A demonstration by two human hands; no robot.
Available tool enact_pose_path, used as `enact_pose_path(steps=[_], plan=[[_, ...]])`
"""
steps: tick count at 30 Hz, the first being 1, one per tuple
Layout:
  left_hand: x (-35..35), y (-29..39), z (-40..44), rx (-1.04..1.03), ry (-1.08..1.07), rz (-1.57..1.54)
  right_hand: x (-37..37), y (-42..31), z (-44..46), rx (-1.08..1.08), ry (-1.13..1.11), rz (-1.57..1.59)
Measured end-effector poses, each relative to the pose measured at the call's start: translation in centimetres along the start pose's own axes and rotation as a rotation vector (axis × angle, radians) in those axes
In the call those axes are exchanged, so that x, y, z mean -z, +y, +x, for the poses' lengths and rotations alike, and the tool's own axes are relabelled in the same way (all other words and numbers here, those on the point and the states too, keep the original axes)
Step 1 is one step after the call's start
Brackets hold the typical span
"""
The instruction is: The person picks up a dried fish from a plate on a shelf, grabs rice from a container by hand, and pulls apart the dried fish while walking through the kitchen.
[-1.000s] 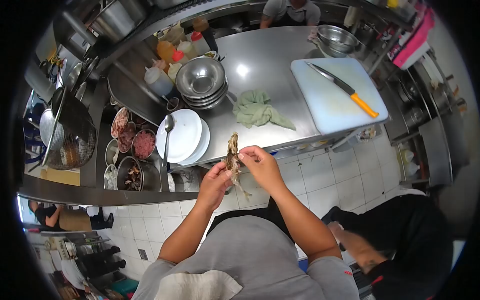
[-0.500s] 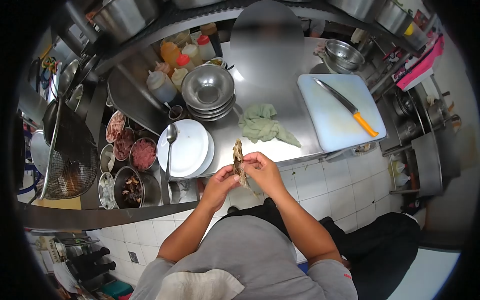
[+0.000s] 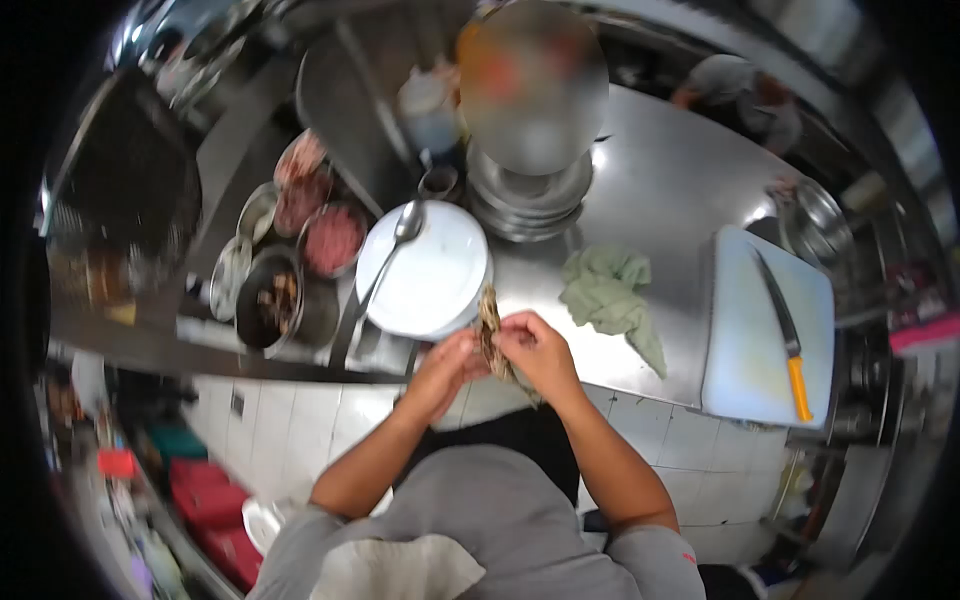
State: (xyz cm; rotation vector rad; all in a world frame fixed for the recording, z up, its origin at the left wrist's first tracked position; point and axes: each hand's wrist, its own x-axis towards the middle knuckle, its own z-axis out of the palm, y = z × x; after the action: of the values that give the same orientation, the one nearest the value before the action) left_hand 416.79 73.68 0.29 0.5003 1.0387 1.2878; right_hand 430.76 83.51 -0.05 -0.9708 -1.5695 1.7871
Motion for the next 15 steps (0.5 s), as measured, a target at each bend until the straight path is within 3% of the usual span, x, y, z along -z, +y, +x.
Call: enact_pose_path(steps=[2,6,11,15], plan=[[-0.2,-0.2,-1.1,-0.086,0.106,0.014,-0.3,-0.1,0.8,-0.02,-0.137,0.037],[-0.2,-0.8,-5.4,-0.127,0.292,-0.017,-2.4,-1.9,-0.8,0.19,-0.257,-0.24],[-0.6,-0.6,-10.5,-0.114,0.423,-0.195,-6.5,-3.7,-3.2,0.3,-0.4,-0.357],[1.1,-1.0,-13.8,-0.234,0.463,-0.296,-10.5,-4.3,-4.4,0.51,-0.492,-0.439]])
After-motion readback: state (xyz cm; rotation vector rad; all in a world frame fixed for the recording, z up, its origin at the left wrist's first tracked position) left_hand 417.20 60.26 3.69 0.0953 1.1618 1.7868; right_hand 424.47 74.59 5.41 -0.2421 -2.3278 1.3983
